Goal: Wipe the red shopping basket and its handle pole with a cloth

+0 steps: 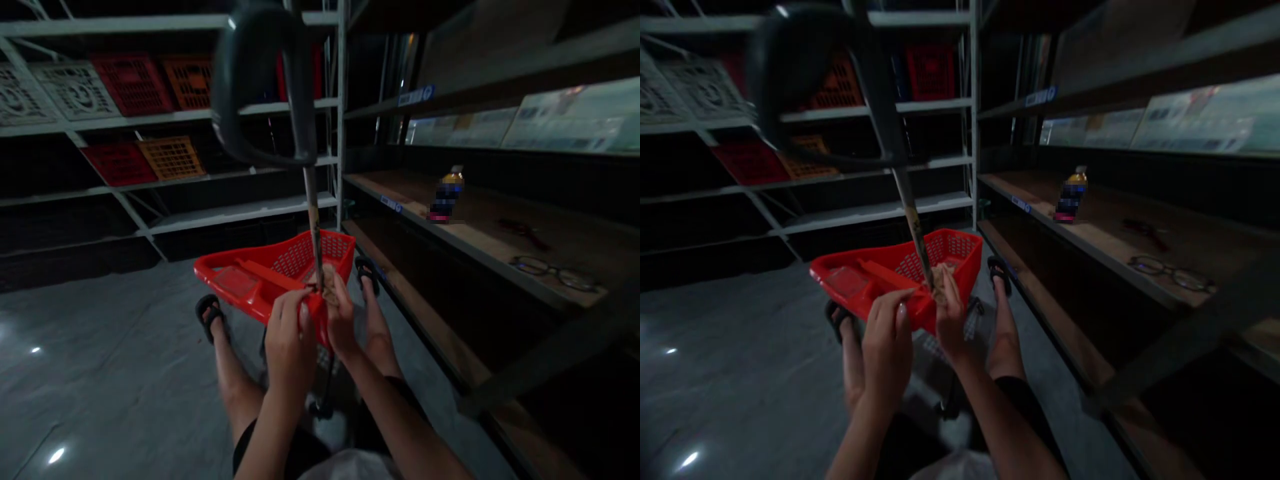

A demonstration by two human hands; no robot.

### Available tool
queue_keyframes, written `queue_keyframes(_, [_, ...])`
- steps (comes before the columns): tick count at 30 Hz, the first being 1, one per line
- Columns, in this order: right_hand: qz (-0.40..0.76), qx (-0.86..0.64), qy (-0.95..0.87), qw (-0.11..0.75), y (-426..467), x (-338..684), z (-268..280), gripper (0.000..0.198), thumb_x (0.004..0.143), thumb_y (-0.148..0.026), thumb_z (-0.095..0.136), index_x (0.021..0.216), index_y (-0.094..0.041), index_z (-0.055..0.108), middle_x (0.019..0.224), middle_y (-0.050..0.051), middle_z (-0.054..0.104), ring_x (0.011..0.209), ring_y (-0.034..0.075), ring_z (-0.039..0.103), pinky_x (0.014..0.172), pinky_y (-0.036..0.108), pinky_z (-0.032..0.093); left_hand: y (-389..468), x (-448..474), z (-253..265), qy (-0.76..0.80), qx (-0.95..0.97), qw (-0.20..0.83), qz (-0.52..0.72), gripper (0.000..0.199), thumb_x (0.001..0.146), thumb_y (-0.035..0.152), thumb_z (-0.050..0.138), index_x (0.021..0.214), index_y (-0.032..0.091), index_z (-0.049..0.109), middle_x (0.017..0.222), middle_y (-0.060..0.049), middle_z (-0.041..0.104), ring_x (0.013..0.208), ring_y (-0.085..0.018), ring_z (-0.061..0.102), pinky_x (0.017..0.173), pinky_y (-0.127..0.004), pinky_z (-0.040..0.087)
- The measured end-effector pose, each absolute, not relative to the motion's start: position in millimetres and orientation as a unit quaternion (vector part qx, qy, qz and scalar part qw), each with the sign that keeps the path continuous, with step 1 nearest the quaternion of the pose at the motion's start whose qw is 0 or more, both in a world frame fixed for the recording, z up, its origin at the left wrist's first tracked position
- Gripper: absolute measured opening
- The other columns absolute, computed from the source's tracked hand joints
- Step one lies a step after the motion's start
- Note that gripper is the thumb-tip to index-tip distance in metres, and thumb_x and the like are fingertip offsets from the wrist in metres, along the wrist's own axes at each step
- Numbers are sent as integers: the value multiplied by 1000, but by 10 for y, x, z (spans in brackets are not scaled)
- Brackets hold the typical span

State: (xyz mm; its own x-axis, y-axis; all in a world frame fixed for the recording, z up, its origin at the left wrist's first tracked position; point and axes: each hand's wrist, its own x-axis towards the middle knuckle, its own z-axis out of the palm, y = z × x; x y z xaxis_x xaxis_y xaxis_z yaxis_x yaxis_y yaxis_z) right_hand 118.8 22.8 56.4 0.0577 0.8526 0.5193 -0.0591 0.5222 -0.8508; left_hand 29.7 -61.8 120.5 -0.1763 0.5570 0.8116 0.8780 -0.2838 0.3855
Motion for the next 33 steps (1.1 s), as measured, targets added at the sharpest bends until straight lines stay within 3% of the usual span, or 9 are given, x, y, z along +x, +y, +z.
queue_keyframes(3, [359,-315,-602,640,313,1459,452,47,97,-40,51,142,-27,59,146,5,61,141,26,52,121,50,40,-515,33,1202,-558,-659,238,-445,29,102,24,41,101,21,69,99,-4,75,96,-21,67,102,-40,43])
queue_keyframes(7, [377,-298,-607,634,356,1576,655,46,97,-41,54,141,-28,60,147,5,60,140,25,54,118,47,44,-278,-124,1124,-557,-647,294,-431,36,99,22,45,73,21,68,75,0,75,76,-19,67,93,-40,42])
queue_keyframes(14, [256,-192,-632,706,926,1434,2300,61,97,-32,47,157,-34,35,162,-1,41,150,19,40,125,44,34,-165,197,1014,-570,-603,350,-435,37,97,18,45,65,20,64,67,-2,72,69,-20,64,86,-40,41])
queue_keyframes(17, [241,-173,-635,713,1131,1409,2596,63,98,-33,45,159,-33,29,161,0,43,148,19,43,123,46,37,-146,246,999,-581,-595,345,-435,35,95,18,46,66,20,64,69,-2,72,72,-20,64,88,-41,40])
queue_keyframes(19, [269,-185,-631,704,1126,1422,2336,61,97,-34,47,157,-32,35,156,3,49,145,21,47,120,46,40,-133,257,987,-588,-592,342,-433,32,95,17,47,68,20,65,71,-2,73,73,-20,64,88,-41,39])
queue_keyframes(24, [362,-305,-608,638,829,1572,951,47,88,-36,58,135,-28,62,135,6,67,129,24,61,112,46,48,-151,308,969,-605,-575,344,-430,32,94,19,46,68,20,64,69,-3,71,74,-21,63,86,-41,37])
queue_keyframes(26, [375,-329,-601,624,788,1627,780,42,85,-34,58,126,-27,67,126,6,71,124,25,63,109,45,50,-160,343,979,-608,-572,344,-430,34,95,19,46,66,21,63,66,-3,69,73,-21,61,84,-41,36])
queue_keyframes(29, [359,-309,-624,621,907,1624,1288,35,86,-28,54,118,-25,68,119,7,72,119,24,64,106,44,51,-143,413,1018,-620,-569,339,-420,33,95,20,47,66,21,63,66,-3,68,77,-23,62,82,-42,34])
queue_keyframes(33, [220,-271,-646,679,1241,1548,2352,37,87,-19,51,122,-25,64,116,6,69,112,21,64,102,40,52,-79,525,1091,-639,-585,308,-392,33,98,24,47,72,21,66,71,-3,70,80,-23,62,83,-43,33])
